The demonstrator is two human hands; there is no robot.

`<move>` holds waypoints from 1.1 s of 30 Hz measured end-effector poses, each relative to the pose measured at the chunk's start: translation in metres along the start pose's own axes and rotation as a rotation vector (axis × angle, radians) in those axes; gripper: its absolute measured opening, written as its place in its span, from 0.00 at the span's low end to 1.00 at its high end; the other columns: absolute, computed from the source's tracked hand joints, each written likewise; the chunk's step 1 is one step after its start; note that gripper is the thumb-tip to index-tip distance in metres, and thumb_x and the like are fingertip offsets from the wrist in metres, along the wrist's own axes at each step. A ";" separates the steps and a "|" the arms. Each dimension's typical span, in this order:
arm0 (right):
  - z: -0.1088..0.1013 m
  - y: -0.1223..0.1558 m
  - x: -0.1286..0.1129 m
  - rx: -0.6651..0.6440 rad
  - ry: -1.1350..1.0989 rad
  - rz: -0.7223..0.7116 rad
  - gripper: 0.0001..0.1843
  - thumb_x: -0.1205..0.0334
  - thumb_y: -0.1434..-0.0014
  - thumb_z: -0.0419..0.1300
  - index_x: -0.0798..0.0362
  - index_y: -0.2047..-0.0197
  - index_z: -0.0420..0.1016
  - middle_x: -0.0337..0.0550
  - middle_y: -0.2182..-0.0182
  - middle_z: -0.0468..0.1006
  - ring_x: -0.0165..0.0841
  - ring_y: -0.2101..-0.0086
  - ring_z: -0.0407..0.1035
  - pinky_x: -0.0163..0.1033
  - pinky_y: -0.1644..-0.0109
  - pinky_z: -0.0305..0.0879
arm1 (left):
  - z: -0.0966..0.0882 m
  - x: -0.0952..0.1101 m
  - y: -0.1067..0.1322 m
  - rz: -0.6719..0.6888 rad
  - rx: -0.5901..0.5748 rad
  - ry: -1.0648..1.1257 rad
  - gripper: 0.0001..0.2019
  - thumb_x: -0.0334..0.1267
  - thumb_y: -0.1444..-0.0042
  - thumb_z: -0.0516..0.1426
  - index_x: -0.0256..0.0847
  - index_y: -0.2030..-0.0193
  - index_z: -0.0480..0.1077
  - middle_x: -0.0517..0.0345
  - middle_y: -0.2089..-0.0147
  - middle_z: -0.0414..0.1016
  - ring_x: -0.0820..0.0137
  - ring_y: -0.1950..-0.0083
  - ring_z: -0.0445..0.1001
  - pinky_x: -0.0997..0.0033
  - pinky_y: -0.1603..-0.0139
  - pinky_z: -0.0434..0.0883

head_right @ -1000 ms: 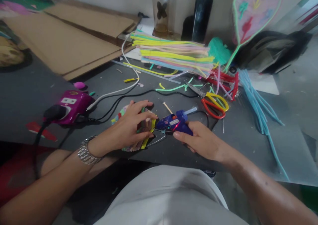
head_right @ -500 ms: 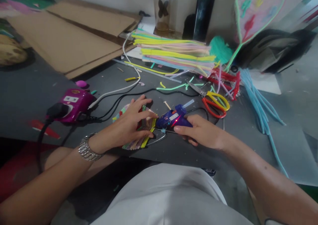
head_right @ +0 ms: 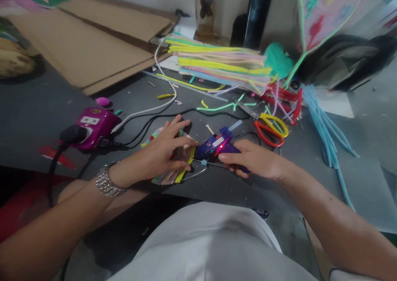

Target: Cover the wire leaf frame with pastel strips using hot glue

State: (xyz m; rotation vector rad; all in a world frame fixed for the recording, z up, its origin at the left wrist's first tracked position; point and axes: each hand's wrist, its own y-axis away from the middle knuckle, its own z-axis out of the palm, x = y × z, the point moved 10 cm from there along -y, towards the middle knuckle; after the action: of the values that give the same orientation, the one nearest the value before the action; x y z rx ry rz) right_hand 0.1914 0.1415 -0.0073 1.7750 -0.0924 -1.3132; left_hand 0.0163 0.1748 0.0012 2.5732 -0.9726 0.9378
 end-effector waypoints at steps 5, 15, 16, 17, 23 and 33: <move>0.000 -0.004 0.004 -0.035 -0.037 0.019 0.27 0.38 0.47 0.69 0.55 0.74 0.72 0.38 0.78 0.72 0.22 0.84 0.59 0.32 0.81 0.47 | 0.000 0.001 0.000 0.014 0.001 0.006 0.24 0.44 0.52 0.74 0.48 0.47 0.77 0.43 0.22 0.53 0.37 0.19 0.38 0.23 0.25 0.42; 0.000 -0.006 0.002 -0.052 -0.039 0.051 0.27 0.38 0.48 0.70 0.54 0.75 0.71 0.35 0.82 0.69 0.22 0.85 0.58 0.31 0.82 0.44 | -0.002 0.006 0.001 0.021 -0.031 -0.019 0.23 0.43 0.49 0.72 0.47 0.47 0.75 0.41 0.22 0.53 0.37 0.19 0.37 0.24 0.25 0.44; 0.000 -0.006 0.002 -0.053 -0.033 0.052 0.27 0.38 0.48 0.70 0.55 0.75 0.71 0.35 0.82 0.69 0.22 0.85 0.58 0.32 0.82 0.43 | -0.002 0.006 0.001 0.020 -0.032 -0.020 0.23 0.43 0.49 0.72 0.46 0.47 0.75 0.41 0.22 0.53 0.37 0.19 0.37 0.24 0.25 0.43; 0.000 -0.006 0.002 -0.052 -0.027 0.052 0.28 0.38 0.48 0.70 0.55 0.75 0.71 0.35 0.82 0.69 0.22 0.85 0.58 0.32 0.82 0.43 | -0.002 0.006 0.001 0.019 -0.035 -0.024 0.23 0.43 0.49 0.72 0.46 0.47 0.76 0.41 0.22 0.53 0.37 0.19 0.37 0.24 0.25 0.43; -0.001 -0.008 0.004 -0.066 0.015 0.040 0.28 0.36 0.46 0.69 0.54 0.74 0.70 0.35 0.83 0.69 0.23 0.85 0.57 0.32 0.81 0.44 | -0.001 0.005 0.001 0.009 -0.037 -0.022 0.24 0.42 0.50 0.73 0.45 0.47 0.76 0.39 0.23 0.53 0.36 0.19 0.37 0.25 0.24 0.42; 0.000 -0.001 -0.006 -0.032 0.207 -0.041 0.28 0.36 0.41 0.63 0.53 0.74 0.68 0.34 0.85 0.67 0.25 0.82 0.57 0.34 0.77 0.49 | 0.001 0.003 0.000 0.029 -0.037 -0.011 0.24 0.42 0.50 0.73 0.45 0.46 0.75 0.39 0.24 0.55 0.36 0.19 0.39 0.23 0.25 0.41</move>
State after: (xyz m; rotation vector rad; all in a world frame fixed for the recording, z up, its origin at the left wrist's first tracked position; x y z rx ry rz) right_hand 0.1881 0.1453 -0.0037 1.8830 0.0803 -1.1463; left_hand 0.0184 0.1724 0.0027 2.5430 -1.0235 0.9047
